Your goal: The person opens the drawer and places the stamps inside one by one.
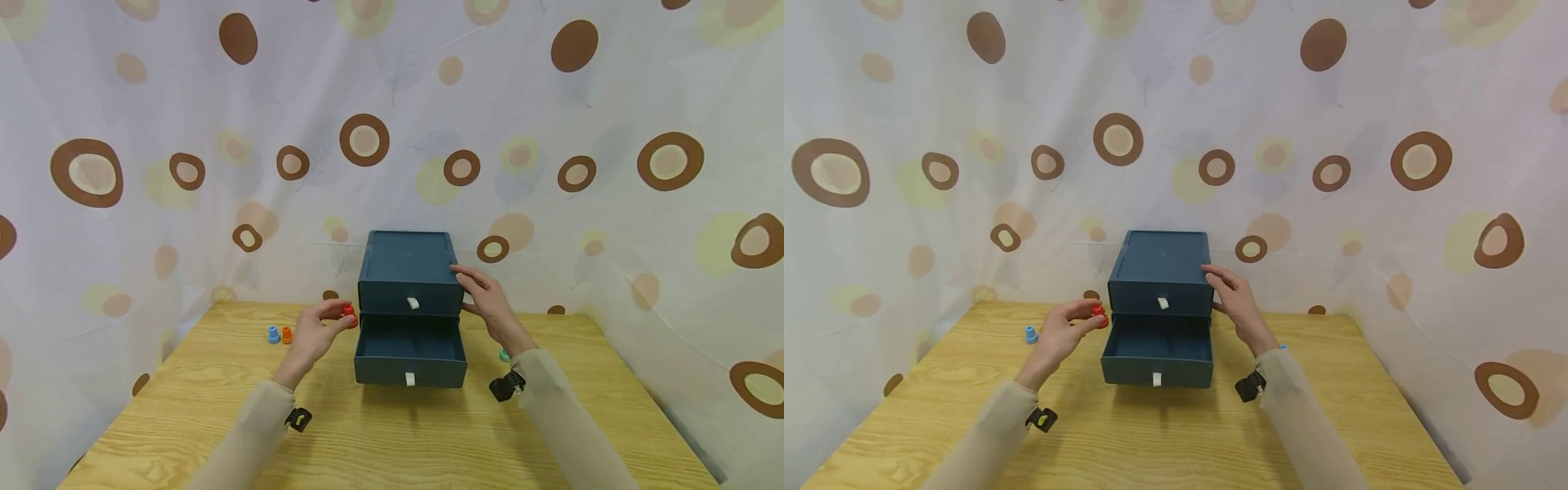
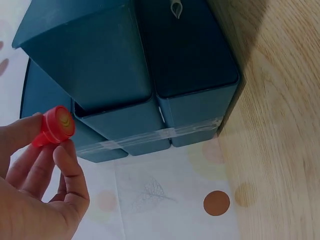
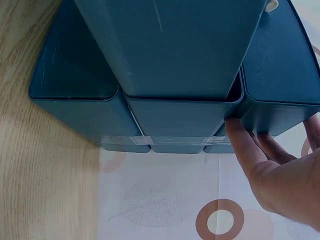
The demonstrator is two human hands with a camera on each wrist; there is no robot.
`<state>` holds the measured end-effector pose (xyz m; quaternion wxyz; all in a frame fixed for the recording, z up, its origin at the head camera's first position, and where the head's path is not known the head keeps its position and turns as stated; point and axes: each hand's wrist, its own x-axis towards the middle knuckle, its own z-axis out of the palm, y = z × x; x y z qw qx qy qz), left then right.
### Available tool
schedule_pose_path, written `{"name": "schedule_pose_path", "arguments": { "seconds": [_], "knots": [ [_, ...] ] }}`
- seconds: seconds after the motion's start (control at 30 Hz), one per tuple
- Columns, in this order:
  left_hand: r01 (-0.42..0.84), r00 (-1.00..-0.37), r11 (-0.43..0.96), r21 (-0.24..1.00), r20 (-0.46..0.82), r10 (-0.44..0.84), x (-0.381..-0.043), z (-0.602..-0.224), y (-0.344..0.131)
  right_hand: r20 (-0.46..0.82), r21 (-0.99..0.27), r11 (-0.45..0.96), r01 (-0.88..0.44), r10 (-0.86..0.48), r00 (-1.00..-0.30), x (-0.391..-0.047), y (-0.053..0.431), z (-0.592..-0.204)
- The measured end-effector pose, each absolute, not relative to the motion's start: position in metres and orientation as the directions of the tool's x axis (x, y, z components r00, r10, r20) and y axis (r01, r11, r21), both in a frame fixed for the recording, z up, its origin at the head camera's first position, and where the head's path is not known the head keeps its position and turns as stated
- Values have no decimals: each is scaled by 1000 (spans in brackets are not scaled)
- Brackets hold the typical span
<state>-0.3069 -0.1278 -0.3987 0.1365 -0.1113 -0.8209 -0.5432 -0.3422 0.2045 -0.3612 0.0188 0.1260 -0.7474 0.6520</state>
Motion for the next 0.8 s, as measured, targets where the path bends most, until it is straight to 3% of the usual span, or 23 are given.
{"name": "schedule_pose_path", "arguments": {
  "seconds": [0.43,0.8],
  "knots": [
    [418,-905,343,841,418,77,-303,-397,-112,197,-969,118,-218,-168,-966,-342,205,-361],
    [480,-876,398,782,452,168,-306,-397,-98,194,-970,112,-214,-166,-967,-341,205,-360]
  ]
}}
